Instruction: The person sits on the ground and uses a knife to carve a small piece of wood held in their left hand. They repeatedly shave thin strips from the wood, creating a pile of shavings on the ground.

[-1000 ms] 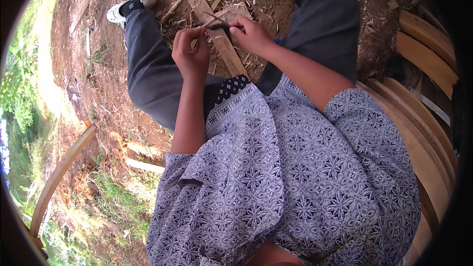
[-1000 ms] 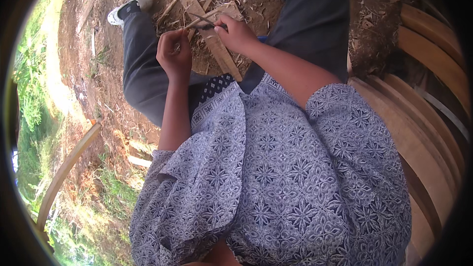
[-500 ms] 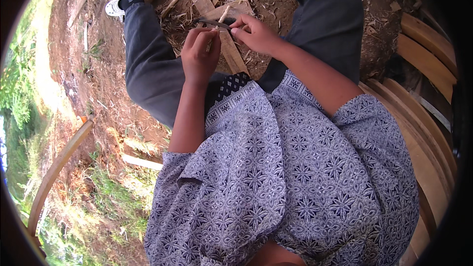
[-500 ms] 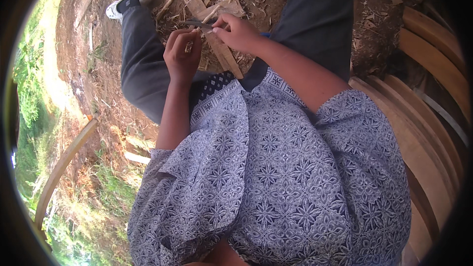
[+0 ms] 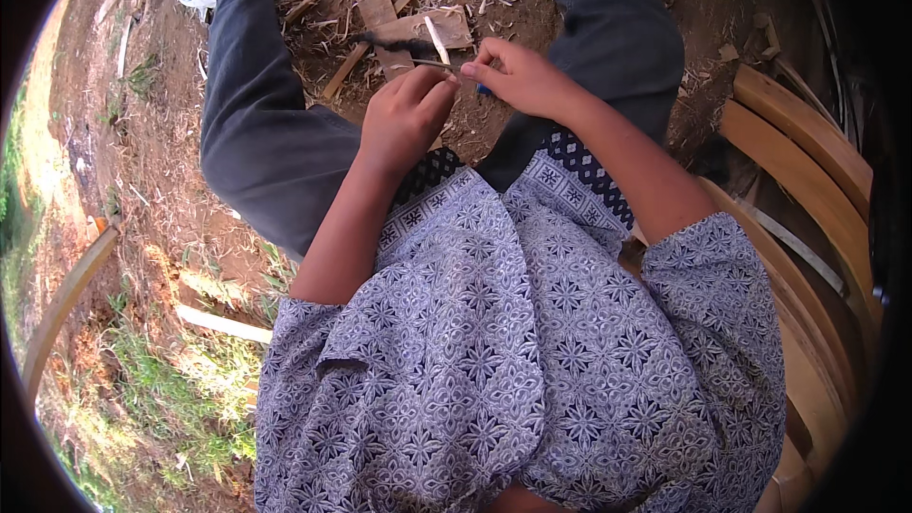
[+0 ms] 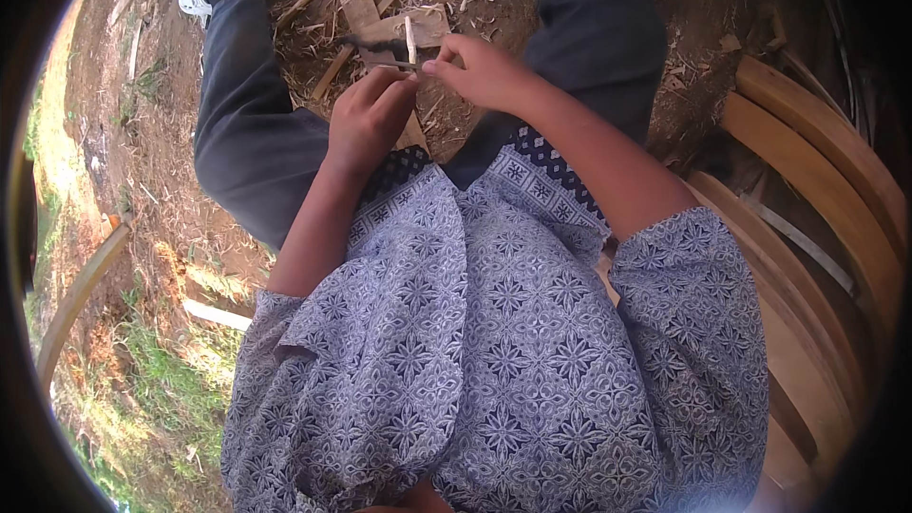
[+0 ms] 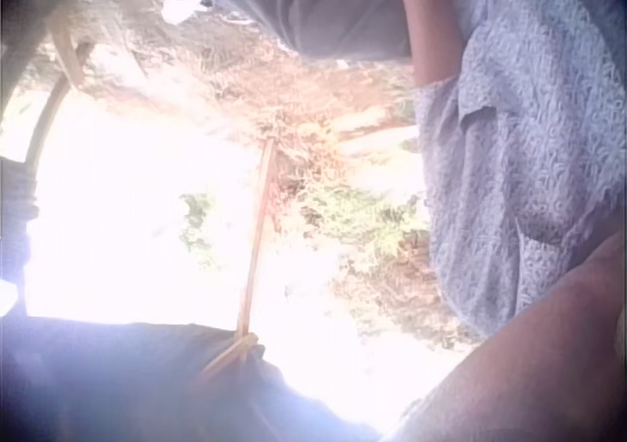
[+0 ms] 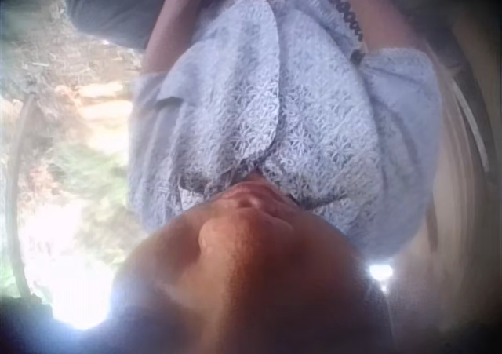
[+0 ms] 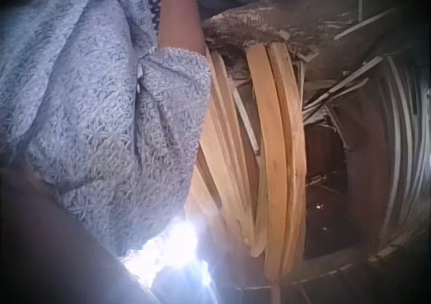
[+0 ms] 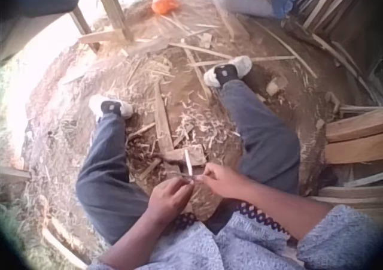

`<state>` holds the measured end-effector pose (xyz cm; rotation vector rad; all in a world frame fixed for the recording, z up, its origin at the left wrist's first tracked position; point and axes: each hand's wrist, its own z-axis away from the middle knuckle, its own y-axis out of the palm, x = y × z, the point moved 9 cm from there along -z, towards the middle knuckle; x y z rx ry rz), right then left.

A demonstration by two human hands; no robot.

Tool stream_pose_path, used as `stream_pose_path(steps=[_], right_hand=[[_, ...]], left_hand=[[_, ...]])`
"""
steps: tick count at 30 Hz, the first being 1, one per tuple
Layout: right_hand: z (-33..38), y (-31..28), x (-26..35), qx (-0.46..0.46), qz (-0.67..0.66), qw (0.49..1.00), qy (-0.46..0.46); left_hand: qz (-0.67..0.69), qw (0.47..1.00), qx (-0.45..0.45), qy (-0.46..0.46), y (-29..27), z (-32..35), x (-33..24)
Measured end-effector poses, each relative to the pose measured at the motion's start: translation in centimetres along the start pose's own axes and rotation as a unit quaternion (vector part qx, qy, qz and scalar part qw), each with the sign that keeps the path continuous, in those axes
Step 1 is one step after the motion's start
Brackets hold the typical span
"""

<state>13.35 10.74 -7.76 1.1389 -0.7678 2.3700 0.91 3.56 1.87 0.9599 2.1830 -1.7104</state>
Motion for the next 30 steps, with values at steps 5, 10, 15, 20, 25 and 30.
stream_pose_path(steps=[5, 10, 15, 20, 25, 30], right_hand=[[-0.1, -1.3, 0.2, -0.004, 0.077, 0.997, 0.004], [0.8, -2.4, -0.3, 0.003, 0.100, 0.995, 0.025], [-0.3, -2.5, -1.6, -0.051, 0.132, 0.990, -0.018], [-4.1, -3.4, -6.7, -0.156, 0.144, 0.977, -0.006], [-2.6, -3.7, -2.9, -0.074, 0.147, 0.984, 0.073], [0.9, -4.6, 0.8, -0.033, 0.193, 0.979, 0.049]], left_hand=[[0.025, 1.000, -0.010, 0.001, -0.1, -0.1, 0.2], [0.031, 0.999, -0.020, 0.012, 0.8, -0.4, -1.2], [0.042, 0.999, -0.004, 0.011, 1.4, -0.7, -1.5], [0.037, 0.999, -0.012, -0.005, 1.6, -1.5, -1.3], [0.041, 0.998, -0.024, -0.042, 0.9, -0.9, -0.5], [0.045, 0.998, -0.039, -0.032, 0.2, -1.1, -0.5]])
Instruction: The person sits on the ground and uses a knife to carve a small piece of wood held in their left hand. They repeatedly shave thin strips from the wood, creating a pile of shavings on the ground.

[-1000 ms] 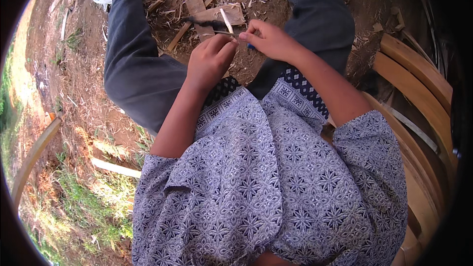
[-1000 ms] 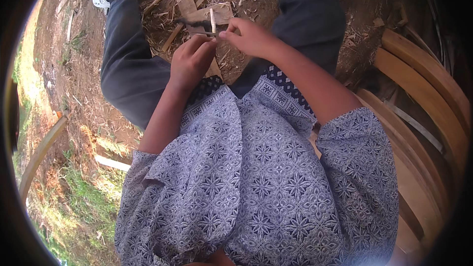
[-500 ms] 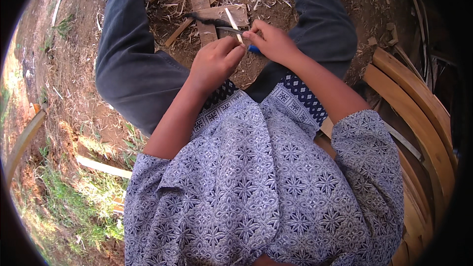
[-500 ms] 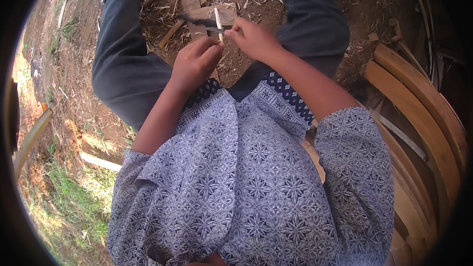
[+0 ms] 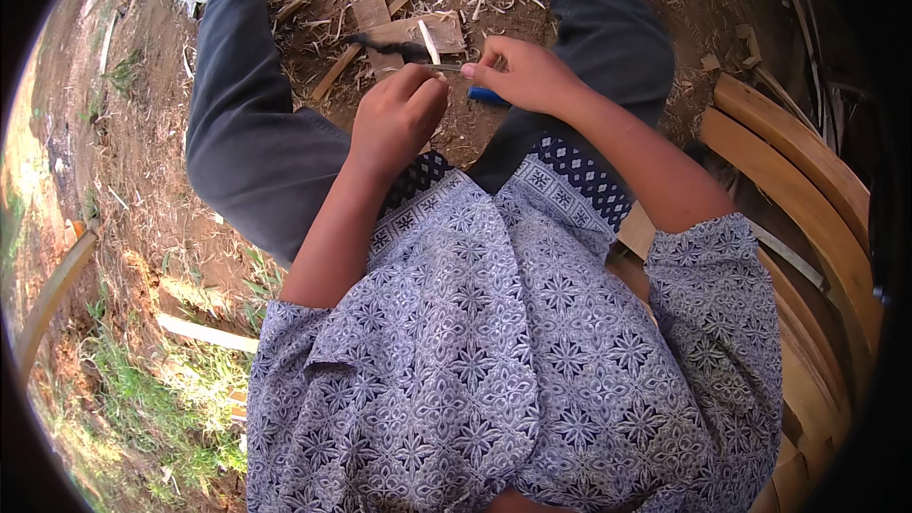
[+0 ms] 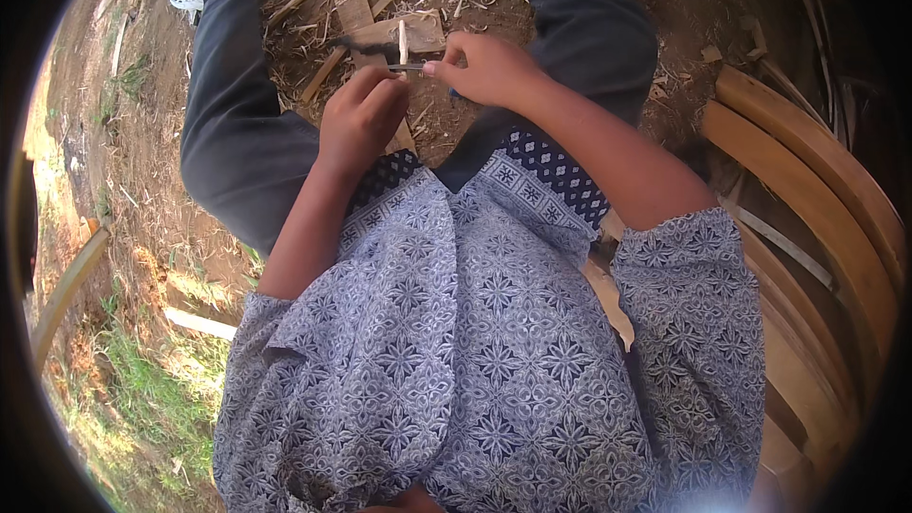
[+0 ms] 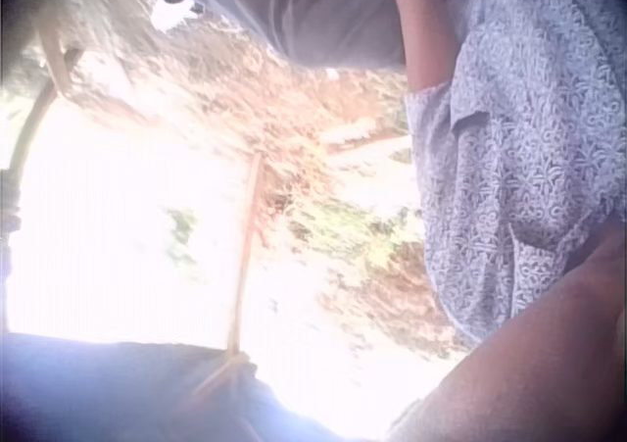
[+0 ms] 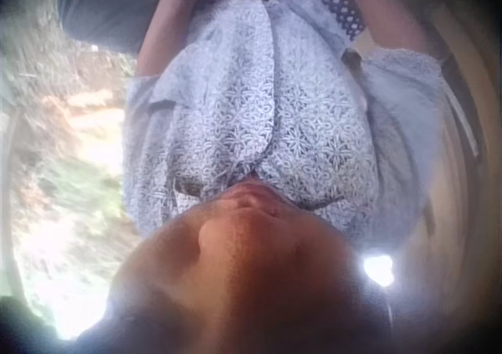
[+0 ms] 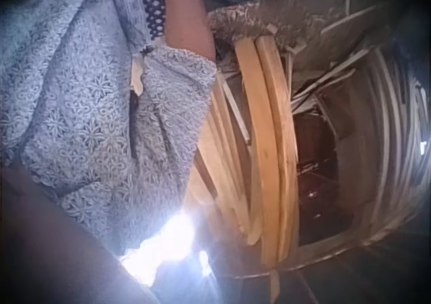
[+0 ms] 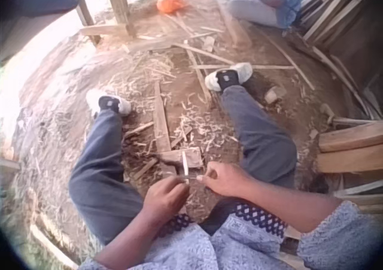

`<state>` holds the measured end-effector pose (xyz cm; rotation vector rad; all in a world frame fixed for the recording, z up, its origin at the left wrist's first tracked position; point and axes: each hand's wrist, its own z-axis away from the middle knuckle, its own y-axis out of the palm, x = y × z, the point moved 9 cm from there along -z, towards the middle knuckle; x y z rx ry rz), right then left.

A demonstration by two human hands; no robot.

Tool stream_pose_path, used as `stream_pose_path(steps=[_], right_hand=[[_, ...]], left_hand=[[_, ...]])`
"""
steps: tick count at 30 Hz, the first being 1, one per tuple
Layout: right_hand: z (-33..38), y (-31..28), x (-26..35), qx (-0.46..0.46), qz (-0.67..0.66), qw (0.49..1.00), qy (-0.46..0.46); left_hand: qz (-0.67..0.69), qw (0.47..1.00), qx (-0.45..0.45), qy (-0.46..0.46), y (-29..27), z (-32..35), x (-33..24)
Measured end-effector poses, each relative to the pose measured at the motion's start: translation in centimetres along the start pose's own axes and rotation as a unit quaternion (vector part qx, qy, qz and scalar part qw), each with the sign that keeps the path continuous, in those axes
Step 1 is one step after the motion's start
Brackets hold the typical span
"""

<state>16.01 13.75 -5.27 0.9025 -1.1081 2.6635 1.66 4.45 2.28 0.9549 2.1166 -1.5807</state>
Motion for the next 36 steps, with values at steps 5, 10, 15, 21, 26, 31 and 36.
stream_pose_path(steps=[5, 10, 15, 21, 26, 31, 36], right_hand=[[-0.4, 0.6, -0.2, -0.004, 0.001, 1.000, 0.027], [-1.8, 2.0, -1.0, -0.017, 0.004, 1.000, 0.021], [-2.6, 2.5, -0.7, -0.013, 0.002, 0.999, 0.036], [-6.8, 4.0, -5.7, -0.064, 0.020, 0.995, 0.076], [-6.8, 3.1, -4.1, -0.086, -0.031, 0.994, 0.052], [-2.0, 1.0, 0.0, -0.016, -0.003, 1.000, -0.020], [-0.9, 0.5, 0.8, 0.016, 0.010, 1.000, 0.020]], left_hand=[[0.003, 1.000, 0.009, 0.002, 0.6, 0.2, 0.3], [0.009, 1.000, 0.013, 0.001, 0.7, 0.6, 0.4], [-0.004, 1.000, 0.022, -0.011, 0.3, 0.5, 0.8], [0.007, 1.000, 0.013, 0.000, 1.0, 0.3, 0.3], [-0.004, 0.997, 0.009, -0.074, 0.3, 0.5, 2.0], [0.011, 0.999, -0.004, -0.043, 0.0, 0.2, 1.8], [-0.001, 1.000, 0.017, -0.015, 0.2, 0.4, 1.5]])
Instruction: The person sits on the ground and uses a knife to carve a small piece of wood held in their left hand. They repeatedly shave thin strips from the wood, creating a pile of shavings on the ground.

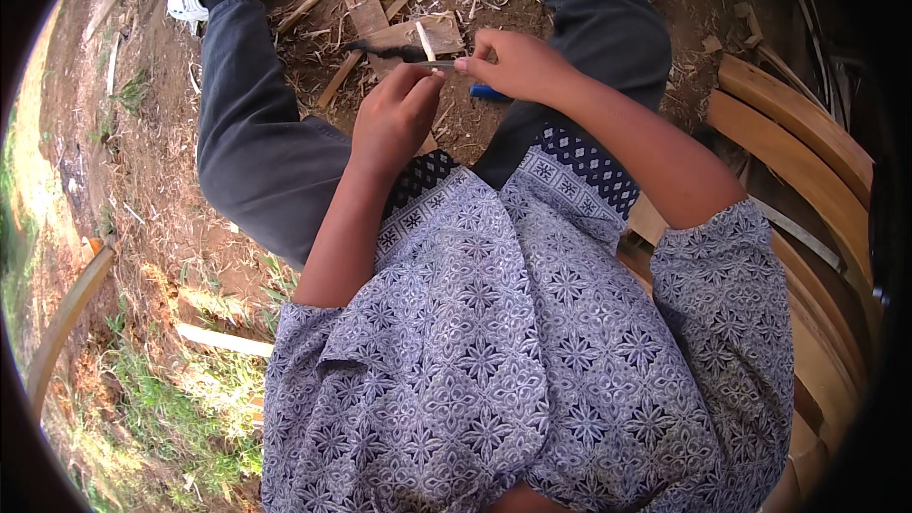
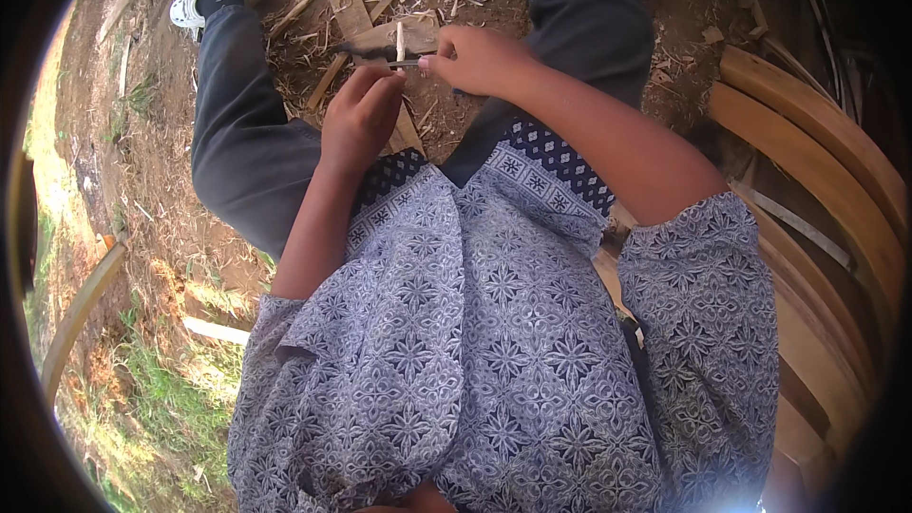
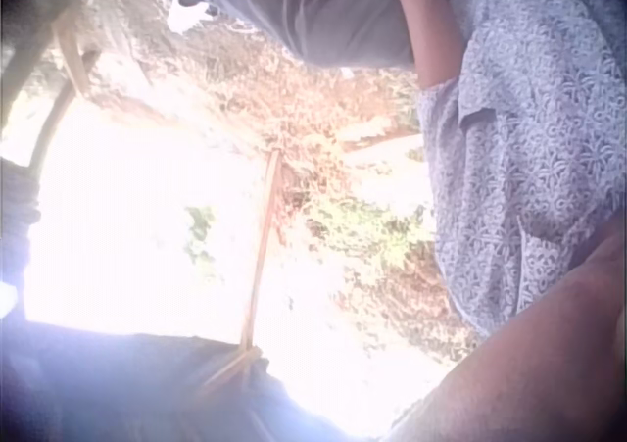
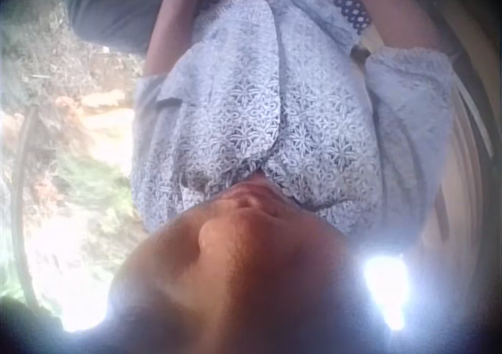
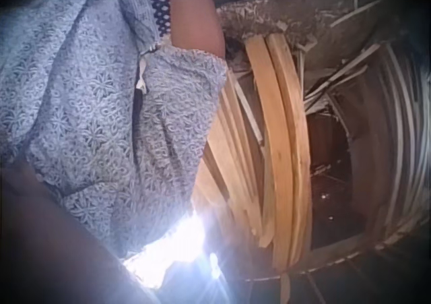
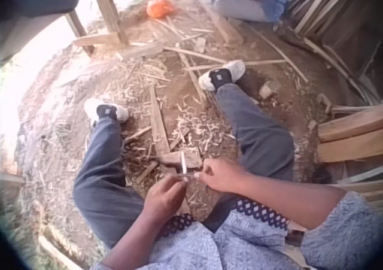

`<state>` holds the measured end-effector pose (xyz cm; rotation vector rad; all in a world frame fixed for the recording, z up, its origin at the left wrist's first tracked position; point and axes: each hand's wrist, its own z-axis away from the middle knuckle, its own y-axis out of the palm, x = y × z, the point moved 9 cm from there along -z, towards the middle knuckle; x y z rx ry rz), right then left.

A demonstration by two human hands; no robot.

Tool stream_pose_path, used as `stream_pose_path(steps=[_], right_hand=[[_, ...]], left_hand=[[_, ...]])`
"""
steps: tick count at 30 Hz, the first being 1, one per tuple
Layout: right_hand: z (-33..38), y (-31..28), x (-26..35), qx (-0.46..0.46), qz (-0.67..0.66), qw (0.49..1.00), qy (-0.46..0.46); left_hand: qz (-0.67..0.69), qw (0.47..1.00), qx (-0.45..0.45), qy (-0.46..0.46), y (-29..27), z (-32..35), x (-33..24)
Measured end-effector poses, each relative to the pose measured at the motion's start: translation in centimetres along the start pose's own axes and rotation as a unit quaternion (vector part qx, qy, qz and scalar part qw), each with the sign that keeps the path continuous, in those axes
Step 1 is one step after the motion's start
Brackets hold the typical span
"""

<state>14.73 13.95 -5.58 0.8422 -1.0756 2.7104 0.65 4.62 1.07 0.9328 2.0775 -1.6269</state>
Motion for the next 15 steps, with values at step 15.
stream_pose_path(steps=[15], right_hand=[[-5.3, 2.7, -6.0, -0.079, -0.044, 0.996, 0.022]], left_hand=[[0.001, 1.000, 0.021, 0.007, 0.8, -0.4, -1.6]])
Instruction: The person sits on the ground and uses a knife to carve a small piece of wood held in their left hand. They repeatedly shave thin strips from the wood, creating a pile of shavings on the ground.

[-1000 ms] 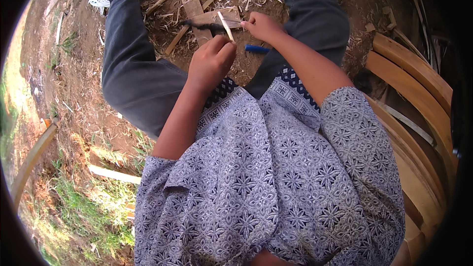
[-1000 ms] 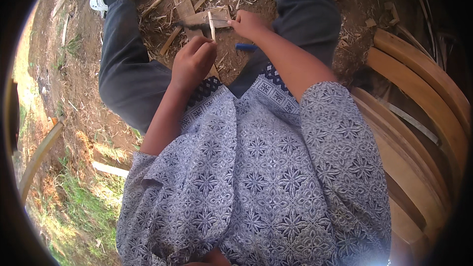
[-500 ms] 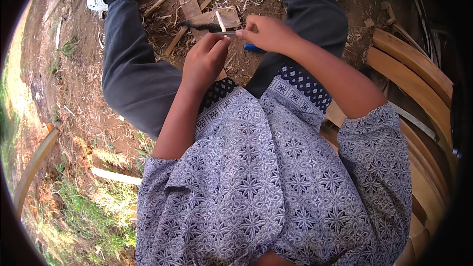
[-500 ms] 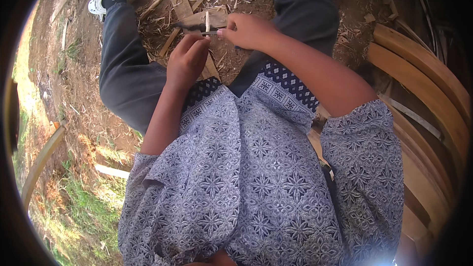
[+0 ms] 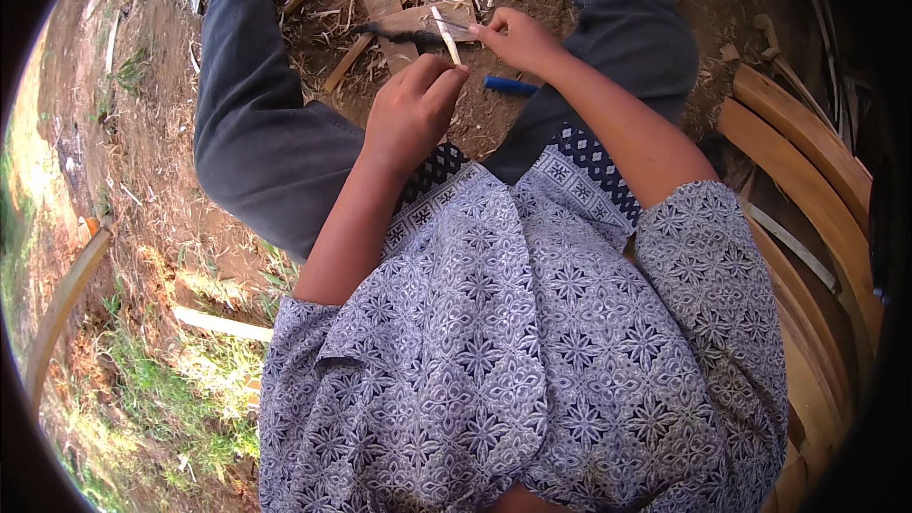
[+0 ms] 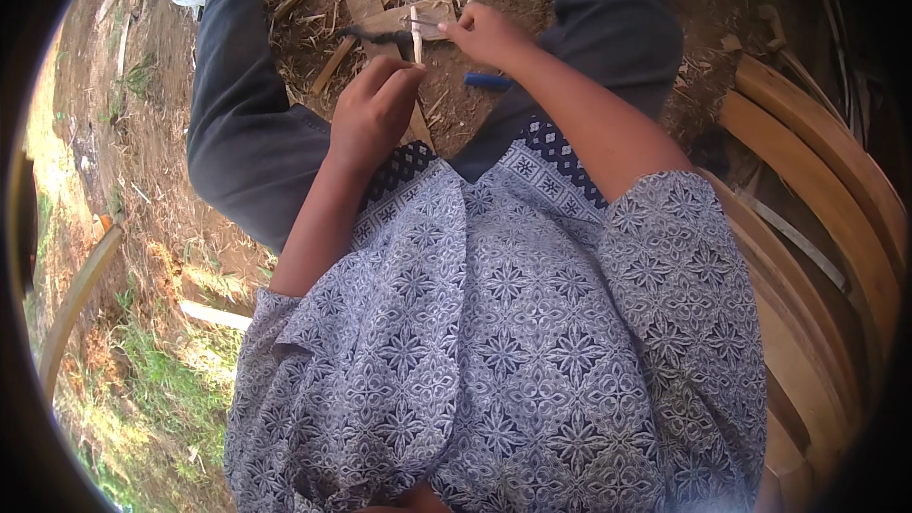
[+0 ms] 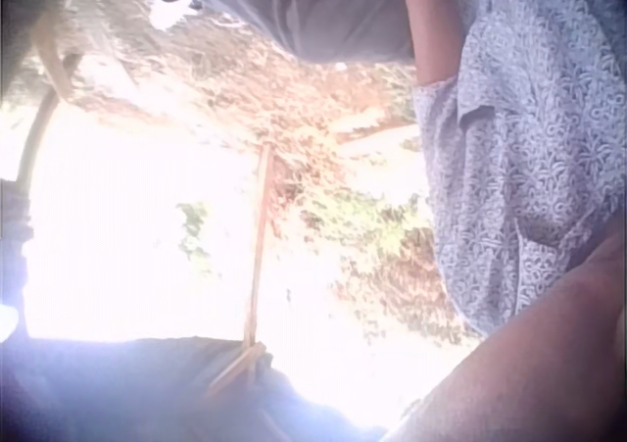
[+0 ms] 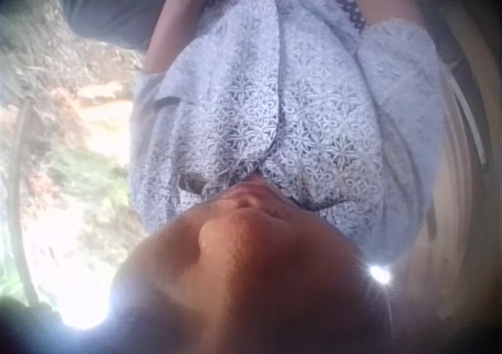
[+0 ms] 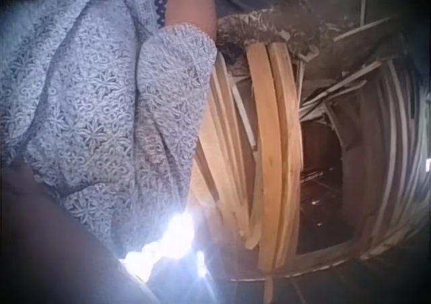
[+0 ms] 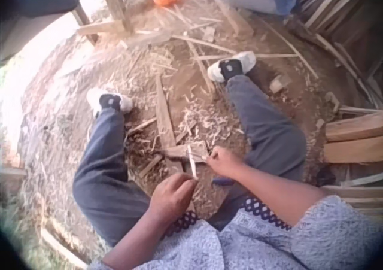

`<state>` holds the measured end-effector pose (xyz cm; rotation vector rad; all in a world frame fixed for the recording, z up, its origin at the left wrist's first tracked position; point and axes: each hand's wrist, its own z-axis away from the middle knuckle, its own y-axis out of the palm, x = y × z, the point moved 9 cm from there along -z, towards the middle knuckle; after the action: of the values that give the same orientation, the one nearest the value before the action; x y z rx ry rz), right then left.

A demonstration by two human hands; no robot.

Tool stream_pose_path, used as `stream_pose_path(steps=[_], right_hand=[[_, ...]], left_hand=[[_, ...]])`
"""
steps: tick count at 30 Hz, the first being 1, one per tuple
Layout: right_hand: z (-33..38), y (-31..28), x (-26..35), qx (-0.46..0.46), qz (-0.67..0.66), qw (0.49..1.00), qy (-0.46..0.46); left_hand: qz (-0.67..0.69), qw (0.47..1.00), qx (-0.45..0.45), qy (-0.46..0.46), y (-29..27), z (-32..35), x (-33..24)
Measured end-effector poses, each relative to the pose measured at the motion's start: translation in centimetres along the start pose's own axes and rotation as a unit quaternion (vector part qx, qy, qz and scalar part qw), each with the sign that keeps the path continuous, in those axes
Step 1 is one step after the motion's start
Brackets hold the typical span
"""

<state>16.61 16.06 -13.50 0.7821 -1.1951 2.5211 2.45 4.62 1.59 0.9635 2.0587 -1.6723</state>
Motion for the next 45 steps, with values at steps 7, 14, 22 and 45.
stream_pose_path(steps=[7, 14, 22, 45], right_hand=[[4.2, -3.2, 4.9, 0.072, 0.032, 0.995, -0.064], [3.9, -2.8, 4.9, 0.099, 0.071, 0.992, -0.033], [2.8, -1.2, 3.9, 0.041, 0.052, 0.996, -0.067], [4.5, -3.0, 7.9, 0.086, 0.010, 0.994, -0.068]], left_hand=[[-0.004, 1.000, -0.015, -0.013, -0.4, 0.1, 0.6], [0.002, 1.000, -0.008, 0.000, -0.1, 0.1, 0.5], [0.001, 1.000, -0.002, -0.009, -0.1, 0.2, 0.8], [-0.019, 0.997, -0.056, -0.046, -2.0, -0.1, 2.3]])
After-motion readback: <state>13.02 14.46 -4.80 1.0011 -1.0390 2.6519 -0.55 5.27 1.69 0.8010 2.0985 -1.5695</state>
